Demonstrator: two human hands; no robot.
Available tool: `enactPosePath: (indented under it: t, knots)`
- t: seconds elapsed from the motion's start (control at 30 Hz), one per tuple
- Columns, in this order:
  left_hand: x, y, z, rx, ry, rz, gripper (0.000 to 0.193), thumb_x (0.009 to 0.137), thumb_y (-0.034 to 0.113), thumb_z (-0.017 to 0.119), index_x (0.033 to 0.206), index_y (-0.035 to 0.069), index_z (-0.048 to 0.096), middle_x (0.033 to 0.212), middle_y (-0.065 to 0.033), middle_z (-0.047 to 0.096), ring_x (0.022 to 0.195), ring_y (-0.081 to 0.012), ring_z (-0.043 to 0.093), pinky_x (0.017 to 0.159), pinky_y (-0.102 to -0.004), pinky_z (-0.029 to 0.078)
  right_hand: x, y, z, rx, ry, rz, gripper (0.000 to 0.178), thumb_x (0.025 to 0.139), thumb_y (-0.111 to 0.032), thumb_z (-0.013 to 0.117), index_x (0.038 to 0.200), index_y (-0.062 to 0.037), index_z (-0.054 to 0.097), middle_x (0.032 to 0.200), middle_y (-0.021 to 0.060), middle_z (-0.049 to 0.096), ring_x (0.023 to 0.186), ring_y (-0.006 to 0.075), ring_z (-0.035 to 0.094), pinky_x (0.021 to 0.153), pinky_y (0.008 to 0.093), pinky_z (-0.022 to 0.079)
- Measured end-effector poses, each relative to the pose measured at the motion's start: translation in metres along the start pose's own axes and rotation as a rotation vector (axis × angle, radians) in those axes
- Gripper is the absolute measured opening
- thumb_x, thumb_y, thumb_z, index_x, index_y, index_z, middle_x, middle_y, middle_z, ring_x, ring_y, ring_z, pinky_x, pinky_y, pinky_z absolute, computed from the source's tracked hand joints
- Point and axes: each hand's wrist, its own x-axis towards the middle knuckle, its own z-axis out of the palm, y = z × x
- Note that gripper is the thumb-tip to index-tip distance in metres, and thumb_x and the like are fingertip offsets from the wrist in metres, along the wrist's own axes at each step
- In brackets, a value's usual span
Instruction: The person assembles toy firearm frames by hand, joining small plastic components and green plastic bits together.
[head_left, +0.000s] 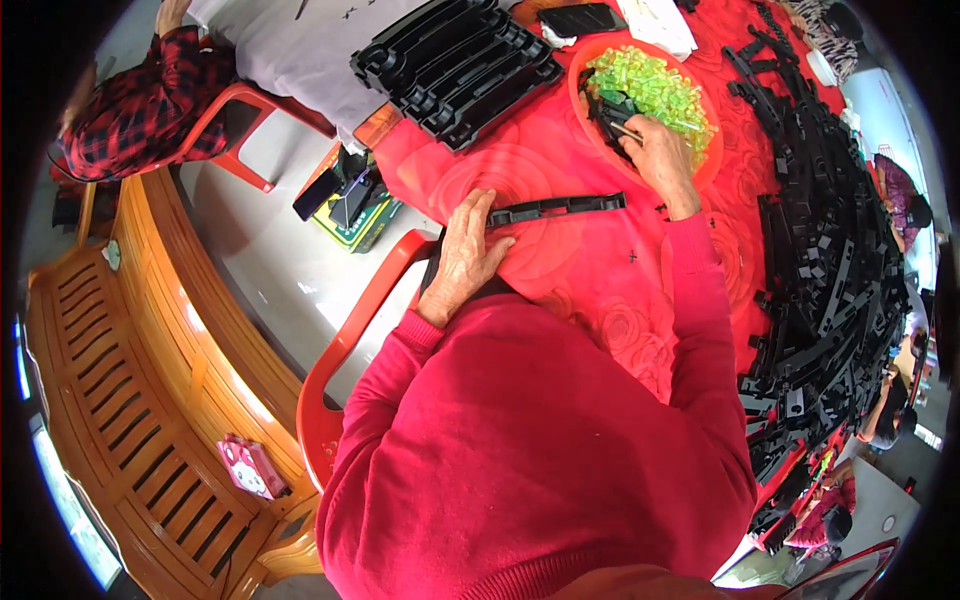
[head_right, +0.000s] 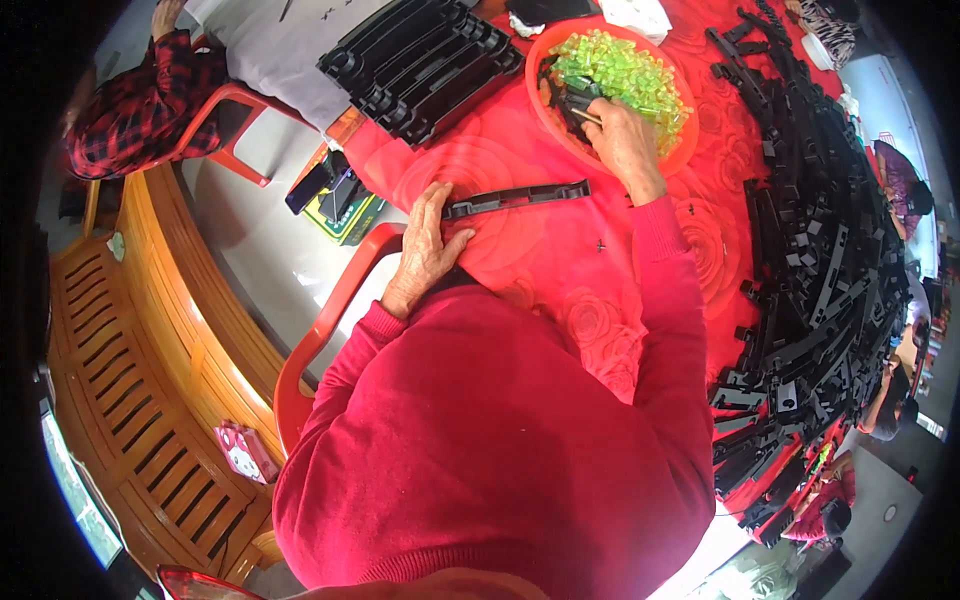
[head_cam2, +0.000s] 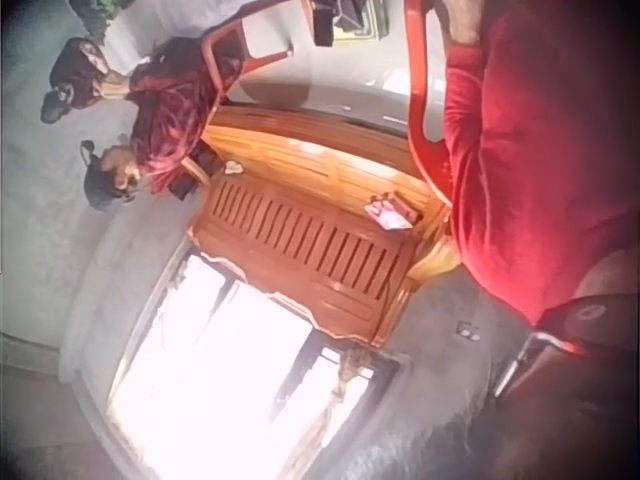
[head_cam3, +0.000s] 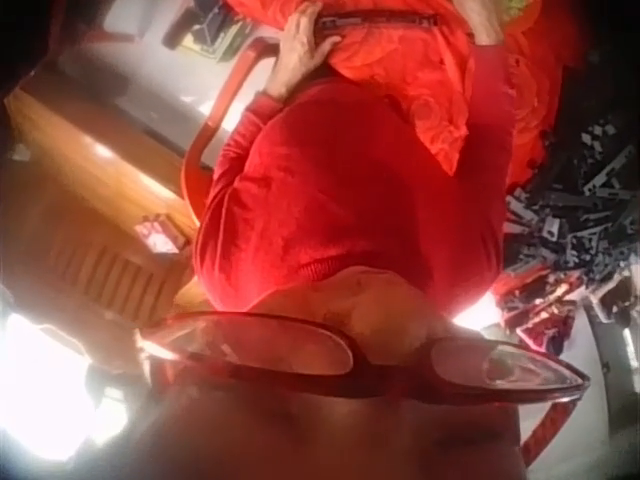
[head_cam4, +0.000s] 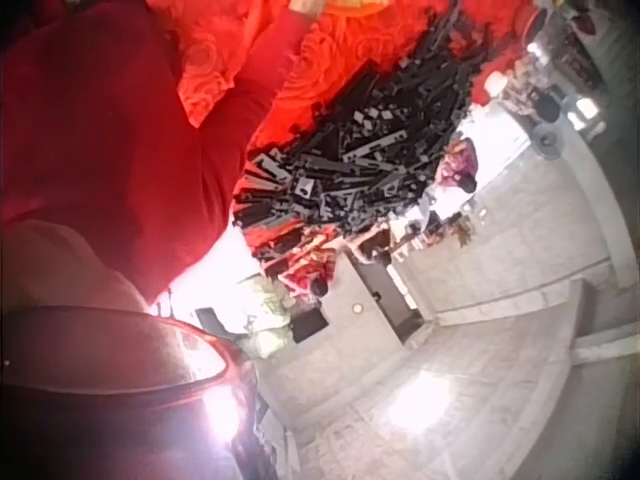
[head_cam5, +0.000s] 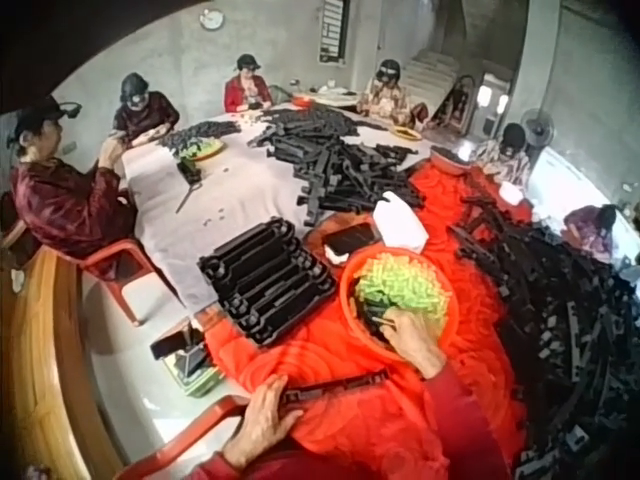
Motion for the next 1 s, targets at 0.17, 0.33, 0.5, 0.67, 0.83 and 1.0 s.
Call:
enactPosePath:
  t: [0.17,0.33,0.5,0.67,0.83,1.0]
  knots:
    - [0.013,0.008,-0.002,0.005,-0.004,0.011,0.067,0.071,0.014,0.074,0.129,0.000,0.042,0.125,-0.0217,0.047,0.114,-0.0387,0.047,0.095,-0.0428,0.041,0.001,0.007,-0.002,-0.021,-0.013,0.023,0.015,0.078,-0.018,0.066,0.085,-0.0066,0.059,0.084,0.0160,0.062,0.080,0.0364,0.062,0.067,0.0456,0.048]
    - [0.026,0.020,-0.001,0.175,-0.058,0.167,0.051,0.073,0.014,0.071,0.119,0.002,0.052,0.117,-0.0158,0.053,0.103,-0.0328,0.050,0.086,-0.0412,0.041,-0.002,0.009,-0.007,0.130,0.216,0.132,0.021,0.080,-0.025,0.066,0.090,-0.0080,0.062,0.081,0.0149,0.065,0.074,0.0342,0.063,0.064,0.0427,0.049]
    - [0.025,0.012,0.008,0.198,-0.074,0.212,0.041,0.076,0.006,0.066,0.116,0.004,0.056,0.111,-0.0127,0.056,0.096,-0.0298,0.053,0.081,-0.0394,0.042,-0.037,0.038,-0.036,0.290,0.520,0.232,0.020,0.082,-0.027,0.066,0.090,-0.0086,0.063,0.075,0.0117,0.066,0.069,0.0317,0.064,0.060,0.0394,0.048]
    - [0.023,0.010,0.014,0.203,-0.006,0.244,0.039,0.075,0.006,0.065,0.113,0.005,0.057,0.107,-0.0103,0.056,0.093,-0.0270,0.053,0.080,-0.0387,0.041,-0.049,0.049,-0.032,0.180,0.269,0.273,0.013,0.084,-0.021,0.063,0.087,-0.0078,0.063,0.077,0.0102,0.064,0.071,0.0302,0.063,0.060,0.0388,0.047]
    - [0.023,0.007,0.015,0.187,0.020,0.262,0.039,0.074,0.006,0.066,0.112,0.005,0.057,0.108,-0.0101,0.056,0.092,-0.0267,0.053,0.080,-0.0383,0.041,-0.023,0.034,-0.032,0.053,0.066,0.223,0.016,0.080,-0.018,0.066,0.090,-0.0057,0.064,0.085,0.0101,0.064,0.078,0.0250,0.064,0.064,0.0364,0.048]
    - [0.023,0.006,0.017,0.188,0.036,0.278,0.040,0.074,0.006,0.066,0.112,0.005,0.057,0.108,-0.0103,0.056,0.091,-0.0269,0.054,0.079,-0.0383,0.042,-0.008,0.035,-0.018,-0.097,-0.070,0.153,0.014,0.078,-0.018,0.066,0.087,-0.0073,0.063,0.087,0.0111,0.062,0.081,0.0306,0.062,0.067,0.0426,0.048]
